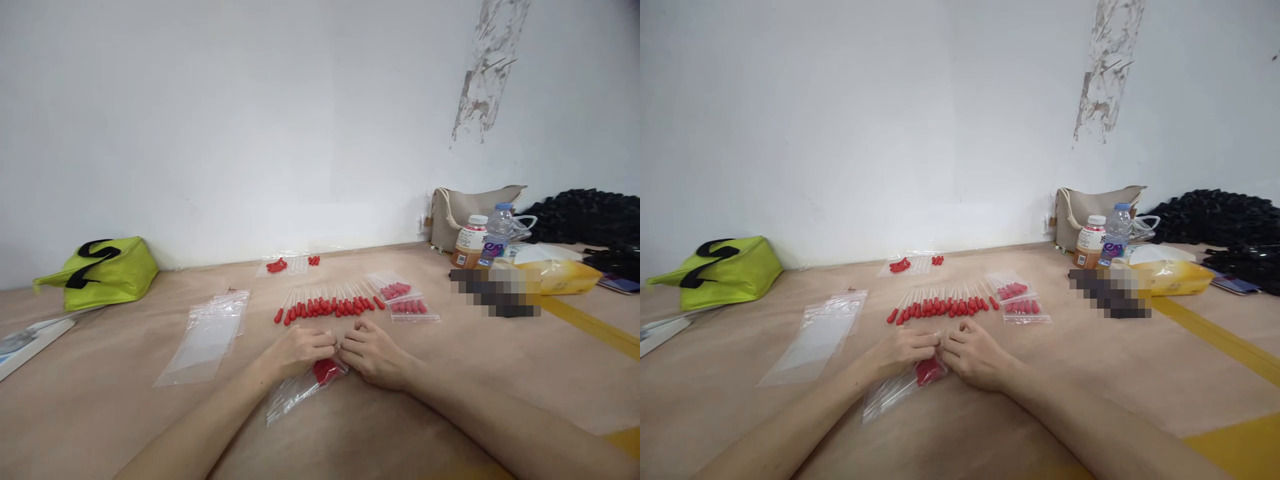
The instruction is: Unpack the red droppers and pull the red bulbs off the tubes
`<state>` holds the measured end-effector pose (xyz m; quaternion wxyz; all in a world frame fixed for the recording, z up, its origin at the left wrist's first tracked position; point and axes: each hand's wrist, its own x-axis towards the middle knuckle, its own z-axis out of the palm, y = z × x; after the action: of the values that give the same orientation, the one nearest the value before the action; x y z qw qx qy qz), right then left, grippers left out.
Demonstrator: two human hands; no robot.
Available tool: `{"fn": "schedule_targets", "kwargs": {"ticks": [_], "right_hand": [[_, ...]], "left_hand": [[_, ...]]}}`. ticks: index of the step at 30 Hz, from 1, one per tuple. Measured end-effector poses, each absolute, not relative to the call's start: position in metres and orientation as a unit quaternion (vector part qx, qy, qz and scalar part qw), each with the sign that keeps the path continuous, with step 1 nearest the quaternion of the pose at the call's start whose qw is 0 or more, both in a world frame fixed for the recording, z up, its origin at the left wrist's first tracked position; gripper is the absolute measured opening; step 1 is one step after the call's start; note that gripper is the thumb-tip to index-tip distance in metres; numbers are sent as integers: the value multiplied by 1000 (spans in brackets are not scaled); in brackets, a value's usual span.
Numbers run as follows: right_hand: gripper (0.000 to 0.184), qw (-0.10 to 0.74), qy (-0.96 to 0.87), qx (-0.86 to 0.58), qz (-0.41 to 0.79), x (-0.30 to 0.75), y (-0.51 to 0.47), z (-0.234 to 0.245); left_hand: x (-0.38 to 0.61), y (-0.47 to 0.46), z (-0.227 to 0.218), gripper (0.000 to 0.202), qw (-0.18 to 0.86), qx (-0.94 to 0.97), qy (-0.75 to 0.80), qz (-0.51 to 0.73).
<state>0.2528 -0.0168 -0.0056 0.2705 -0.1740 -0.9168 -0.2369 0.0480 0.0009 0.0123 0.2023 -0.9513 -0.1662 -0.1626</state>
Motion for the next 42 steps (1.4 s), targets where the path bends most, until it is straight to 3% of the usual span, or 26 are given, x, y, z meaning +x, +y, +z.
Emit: {"fn": "schedule_targets", "kwargs": {"ticks": [4,7,11,14,18,23,32,35,42], "right_hand": [[13,263,-929,-187,-182,259,-18,-2],[8,281,-938,-195,-57,261,-22,0],[28,316,-911,-237,120,263,-25,0],[32,286,-906,-240,199,265,-24,0],[19,278,-863,-271,322,260,-23,4],[34,315,-692,-361,539,243,-23,6],[46,344,-543,-431,633,232,-27,5],[37,357,-535,-446,622,238,-28,5],[35,251,-657,-370,606,258,-27,7]], "left_hand": [[42,0,27,27,193,-963,-135,-133],[41,-1,33,24,197,-964,-127,-130],[44,-2,29,24,174,-961,-149,-156],[46,-6,30,20,90,-951,-235,-182],[32,-32,34,26,-39,-914,-352,-197],[0,-70,23,52,-134,-902,-386,-136],[-4,-73,18,51,-151,-910,-371,-104],[-3,-74,19,48,-144,-913,-368,-103],[-1,-71,17,44,-149,-913,-366,-100]]}}
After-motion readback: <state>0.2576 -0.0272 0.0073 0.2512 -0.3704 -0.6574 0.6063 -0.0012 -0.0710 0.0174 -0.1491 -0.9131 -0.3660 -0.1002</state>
